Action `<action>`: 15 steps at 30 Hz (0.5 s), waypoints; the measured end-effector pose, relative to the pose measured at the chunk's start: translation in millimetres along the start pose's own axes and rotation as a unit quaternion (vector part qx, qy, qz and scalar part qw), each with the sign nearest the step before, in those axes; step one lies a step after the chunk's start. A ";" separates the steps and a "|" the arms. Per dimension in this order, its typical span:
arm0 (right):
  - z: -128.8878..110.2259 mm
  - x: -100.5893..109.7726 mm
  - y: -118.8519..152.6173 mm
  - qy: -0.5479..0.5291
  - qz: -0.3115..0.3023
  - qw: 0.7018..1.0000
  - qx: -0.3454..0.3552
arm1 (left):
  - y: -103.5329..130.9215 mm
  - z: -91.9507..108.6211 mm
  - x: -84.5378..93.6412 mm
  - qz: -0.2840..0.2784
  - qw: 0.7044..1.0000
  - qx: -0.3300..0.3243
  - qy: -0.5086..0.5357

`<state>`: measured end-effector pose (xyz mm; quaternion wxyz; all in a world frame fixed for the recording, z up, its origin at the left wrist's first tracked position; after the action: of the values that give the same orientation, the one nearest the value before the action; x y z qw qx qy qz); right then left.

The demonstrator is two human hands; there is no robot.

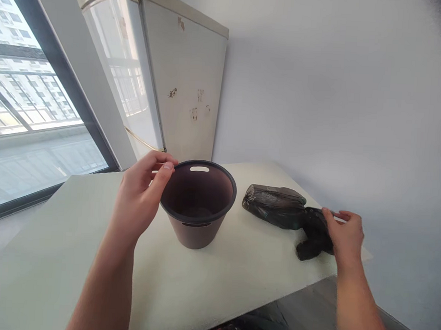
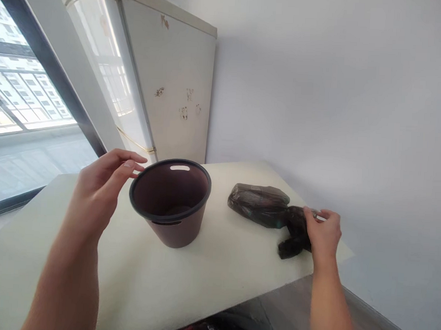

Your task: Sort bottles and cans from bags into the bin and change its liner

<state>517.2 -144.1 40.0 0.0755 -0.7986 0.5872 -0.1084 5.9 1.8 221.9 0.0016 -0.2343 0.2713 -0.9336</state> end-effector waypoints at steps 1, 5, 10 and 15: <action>-2.2 7.7 -0.8 0.058 0.018 0.997 0.044 | 0.0 0.3 -0.2 -0.002 1.000 -0.003 0.002; 1.6 27.4 -17.3 0.188 0.052 0.974 0.113 | 0.0 0.3 -0.8 -0.004 1.000 -0.005 0.005; 24.5 31.3 -39.4 0.225 -0.011 0.972 -0.065 | 0.4 0.0 -0.9 -0.005 1.000 -0.007 0.003; 3.7 44.8 -17.5 0.241 0.044 0.968 -0.049 | 1.0 0.2 -0.5 0.000 1.000 -0.001 0.000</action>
<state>547.2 -181.6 44.6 -0.1027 -0.7248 0.6273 -0.2657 6.3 0.9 221.3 0.0018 -0.2344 0.2724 -0.9332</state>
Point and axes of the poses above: each hand's wrist, its own y-axis away from the middle knuckle, its own x-axis out of the back of the hand, z = x × y, the point moved 2 cm from there along -y, towards the middle knuckle, and after that the axes turned 7 degrees about -y, right-handed, at the moved point
